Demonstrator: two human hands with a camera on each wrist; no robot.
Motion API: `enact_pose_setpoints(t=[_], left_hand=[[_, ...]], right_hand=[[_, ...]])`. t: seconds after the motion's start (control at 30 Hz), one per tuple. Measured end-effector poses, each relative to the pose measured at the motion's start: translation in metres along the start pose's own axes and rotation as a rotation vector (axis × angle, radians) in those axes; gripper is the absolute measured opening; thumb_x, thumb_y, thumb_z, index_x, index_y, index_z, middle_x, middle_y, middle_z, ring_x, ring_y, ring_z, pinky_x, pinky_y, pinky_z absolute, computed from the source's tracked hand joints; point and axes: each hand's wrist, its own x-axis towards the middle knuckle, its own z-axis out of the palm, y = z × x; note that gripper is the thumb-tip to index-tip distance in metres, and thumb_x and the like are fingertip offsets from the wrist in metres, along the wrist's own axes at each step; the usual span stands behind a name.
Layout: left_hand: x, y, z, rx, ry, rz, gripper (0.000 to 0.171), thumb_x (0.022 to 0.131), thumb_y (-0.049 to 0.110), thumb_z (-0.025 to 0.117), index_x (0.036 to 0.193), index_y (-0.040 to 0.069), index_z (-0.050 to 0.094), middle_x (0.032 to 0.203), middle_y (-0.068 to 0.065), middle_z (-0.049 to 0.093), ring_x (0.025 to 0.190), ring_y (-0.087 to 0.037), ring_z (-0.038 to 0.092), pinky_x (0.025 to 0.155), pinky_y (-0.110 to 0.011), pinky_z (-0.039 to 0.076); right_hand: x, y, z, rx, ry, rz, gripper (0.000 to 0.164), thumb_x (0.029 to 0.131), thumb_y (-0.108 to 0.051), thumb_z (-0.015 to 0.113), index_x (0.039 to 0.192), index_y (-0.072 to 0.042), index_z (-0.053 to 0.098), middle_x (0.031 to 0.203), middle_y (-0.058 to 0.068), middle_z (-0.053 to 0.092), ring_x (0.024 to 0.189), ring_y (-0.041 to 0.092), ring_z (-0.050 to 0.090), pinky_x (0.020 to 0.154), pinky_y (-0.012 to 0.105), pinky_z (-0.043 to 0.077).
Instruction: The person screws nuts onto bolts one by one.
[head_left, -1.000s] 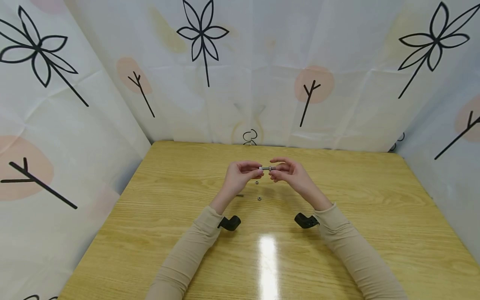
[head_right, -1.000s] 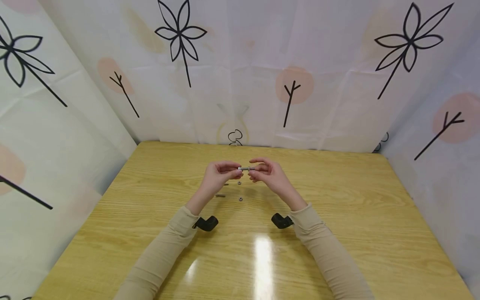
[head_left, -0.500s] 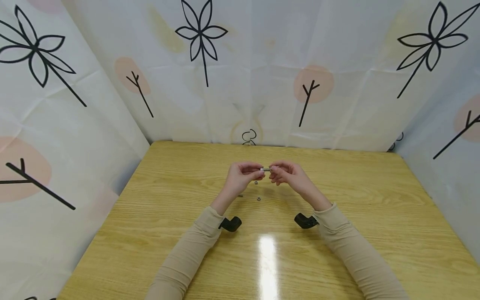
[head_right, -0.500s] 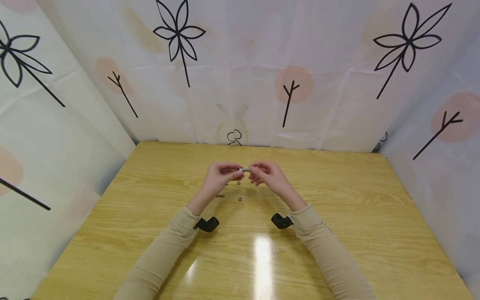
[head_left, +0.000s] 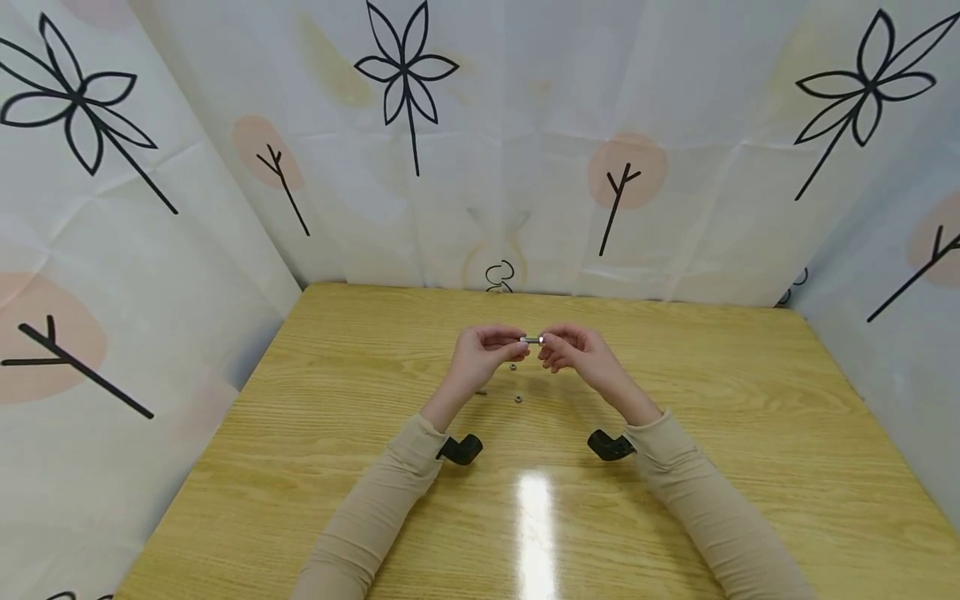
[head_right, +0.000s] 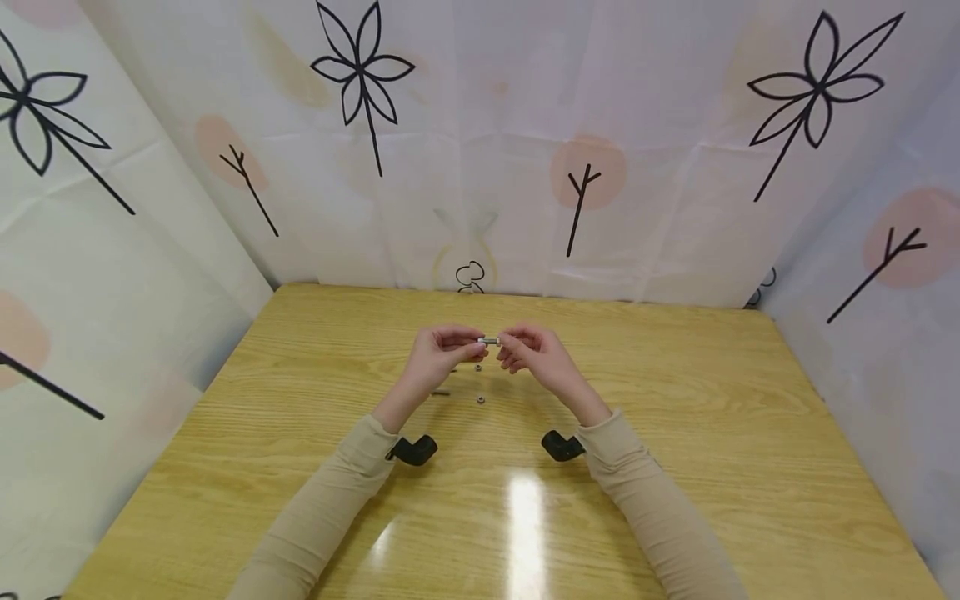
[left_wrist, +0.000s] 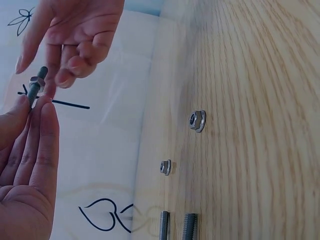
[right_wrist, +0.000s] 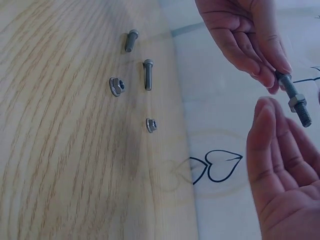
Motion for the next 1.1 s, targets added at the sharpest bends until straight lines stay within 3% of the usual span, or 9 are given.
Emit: enact_pose_setpoints(t=[0.17, 0.27, 0.37, 0.43, 0.67, 0.83, 0.93, 1.0, 1.1], left_hand=[[-0.0004, -0.0011, -0.0007, 0.003, -0.004, 0.01, 0.025, 0.085, 0.003, 0.071, 0.106, -0.011, 0.067, 0.091, -0.016, 0.07, 0.08, -0.024, 0.07, 0.081, -0.047, 0.057], [-0.0005, -0.0011, -0.0001, -0.002, -0.009, 0.006, 0.024, 0.085, 0.004, 0.072, 0.104, -0.01, 0.068, 0.091, -0.015, 0.071, 0.081, -0.025, 0.07, 0.082, -0.05, 0.056], [-0.0006, -0.0009, 0.0004, -0.007, -0.013, 0.008, 0.024, 0.085, 0.003, 0.072, 0.105, -0.011, 0.067, 0.092, -0.016, 0.071, 0.081, -0.026, 0.07, 0.083, -0.053, 0.055], [-0.0004, -0.0012, 0.0005, -0.011, -0.011, 0.015, 0.023, 0.086, 0.003, 0.071, 0.104, -0.01, 0.068, 0.092, -0.017, 0.071, 0.082, -0.027, 0.07, 0.083, -0.054, 0.054], [0.001, -0.0025, -0.001, -0.01, -0.005, 0.019, 0.024, 0.086, 0.003, 0.071, 0.105, -0.01, 0.068, 0.092, -0.016, 0.071, 0.083, -0.03, 0.07, 0.083, -0.054, 0.054], [0.001, -0.0019, -0.0011, -0.011, -0.021, 0.016, 0.027, 0.086, 0.002, 0.071, 0.107, -0.013, 0.065, 0.093, -0.017, 0.07, 0.082, -0.026, 0.07, 0.083, -0.053, 0.055], [0.0013, -0.0025, -0.0008, -0.011, -0.023, 0.013, 0.028, 0.086, 0.002, 0.071, 0.107, -0.015, 0.065, 0.093, -0.017, 0.071, 0.083, -0.028, 0.07, 0.083, -0.053, 0.055], [0.0015, -0.003, -0.0009, -0.01, -0.017, 0.012, 0.027, 0.086, 0.002, 0.071, 0.107, -0.014, 0.065, 0.093, -0.016, 0.071, 0.084, -0.031, 0.07, 0.083, -0.053, 0.055], [0.0016, -0.0035, -0.0012, -0.004, -0.008, 0.012, 0.027, 0.086, 0.002, 0.071, 0.107, -0.013, 0.065, 0.092, -0.016, 0.071, 0.085, -0.034, 0.069, 0.082, -0.052, 0.056]], right_hand=[[-0.0014, 0.0011, -0.0007, 0.032, 0.001, -0.043, 0.031, 0.094, -0.006, 0.062, 0.122, 0.004, 0.055, 0.102, 0.023, 0.063, 0.088, 0.031, 0.066, 0.085, 0.062, 0.049], [0.0001, 0.002, 0.0, -0.022, 0.007, -0.039, 0.024, 0.096, -0.013, 0.06, 0.111, 0.006, 0.061, 0.095, 0.023, 0.065, 0.081, 0.027, 0.066, 0.077, 0.052, 0.056], [0.0016, 0.0027, 0.0011, -0.058, 0.01, -0.02, 0.033, 0.1, -0.023, 0.053, 0.104, 0.008, 0.063, 0.089, 0.023, 0.065, 0.076, 0.027, 0.065, 0.066, 0.038, 0.058], [0.0019, 0.0028, 0.0014, -0.051, 0.01, -0.013, 0.036, 0.102, -0.025, 0.051, 0.104, 0.009, 0.062, 0.09, 0.024, 0.064, 0.077, 0.027, 0.064, 0.065, 0.035, 0.058], [-0.0008, 0.0016, -0.0007, 0.049, 0.002, -0.041, 0.035, 0.095, -0.008, 0.061, 0.125, 0.009, 0.052, 0.106, 0.026, 0.062, 0.089, 0.026, 0.066, 0.087, 0.061, 0.049], [0.0007, 0.0014, -0.0001, -0.031, 0.016, -0.019, 0.025, 0.097, -0.014, 0.059, 0.11, 0.007, 0.062, 0.095, 0.022, 0.065, 0.082, 0.027, 0.066, 0.078, 0.055, 0.055], [0.0023, 0.0012, 0.0005, -0.075, 0.017, 0.011, 0.031, 0.1, -0.024, 0.054, 0.101, 0.006, 0.065, 0.089, 0.021, 0.066, 0.077, 0.027, 0.065, 0.07, 0.047, 0.058], [0.0023, 0.0007, 0.0004, -0.075, 0.013, 0.018, 0.034, 0.101, -0.026, 0.053, 0.103, 0.006, 0.063, 0.092, 0.023, 0.065, 0.079, 0.028, 0.065, 0.071, 0.045, 0.059], [0.0009, 0.0002, -0.0008, -0.027, 0.006, 0.003, 0.031, 0.099, -0.02, 0.057, 0.115, 0.006, 0.059, 0.1, 0.028, 0.062, 0.087, 0.037, 0.064, 0.08, 0.053, 0.055]])
